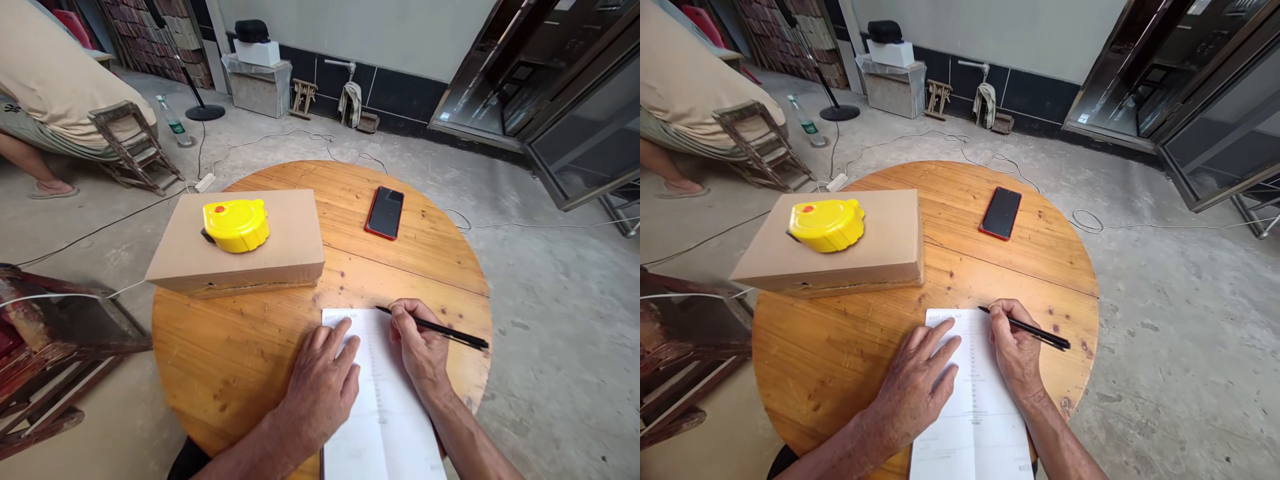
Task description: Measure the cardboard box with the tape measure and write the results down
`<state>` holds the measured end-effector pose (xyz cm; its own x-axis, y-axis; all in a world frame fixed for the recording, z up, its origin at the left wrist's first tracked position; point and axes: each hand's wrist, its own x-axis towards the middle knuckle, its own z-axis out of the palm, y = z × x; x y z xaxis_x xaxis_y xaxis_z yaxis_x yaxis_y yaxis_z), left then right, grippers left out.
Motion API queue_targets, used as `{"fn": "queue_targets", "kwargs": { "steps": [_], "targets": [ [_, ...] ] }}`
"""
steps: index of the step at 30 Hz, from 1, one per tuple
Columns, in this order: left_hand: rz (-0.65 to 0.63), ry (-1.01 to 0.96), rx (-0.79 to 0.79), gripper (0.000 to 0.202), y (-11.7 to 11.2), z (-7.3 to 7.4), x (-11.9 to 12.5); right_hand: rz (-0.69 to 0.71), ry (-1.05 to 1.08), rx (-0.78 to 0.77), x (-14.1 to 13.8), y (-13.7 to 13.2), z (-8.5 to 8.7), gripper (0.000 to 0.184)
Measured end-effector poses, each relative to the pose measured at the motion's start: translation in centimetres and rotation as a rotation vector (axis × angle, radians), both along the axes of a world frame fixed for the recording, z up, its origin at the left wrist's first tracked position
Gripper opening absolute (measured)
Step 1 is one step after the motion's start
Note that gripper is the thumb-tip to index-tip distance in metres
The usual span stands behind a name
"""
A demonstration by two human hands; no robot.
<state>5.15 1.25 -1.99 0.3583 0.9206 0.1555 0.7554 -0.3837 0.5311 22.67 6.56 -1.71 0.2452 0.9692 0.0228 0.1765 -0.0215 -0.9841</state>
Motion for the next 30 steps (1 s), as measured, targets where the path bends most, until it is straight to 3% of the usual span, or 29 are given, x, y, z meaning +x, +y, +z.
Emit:
{"fn": "queue_targets", "kwargs": {
  "steps": [5,10,12,30],
  "targets": [
    [-0.003,0.000,0.003,0.032,0.0,0.0,0.0,-0.068,0.136,0.029,0.2,0.2,0.0,0.017],
    [0.009,0.005,0.017,0.033,-0.1,-0.2,0.0,0.196,-0.227,0.054,-0.3,-0.1,0.2,0.016],
    [0.013,0.008,0.022,0.033,-0.1,-0.2,0.0,0.242,-0.332,0.062,-0.7,-0.1,0.3,0.016],
    [0.009,0.018,0.021,0.033,0.0,-0.2,0.1,0.273,-0.462,0.111,-1.0,0.0,0.4,0.018]
  ]
}}
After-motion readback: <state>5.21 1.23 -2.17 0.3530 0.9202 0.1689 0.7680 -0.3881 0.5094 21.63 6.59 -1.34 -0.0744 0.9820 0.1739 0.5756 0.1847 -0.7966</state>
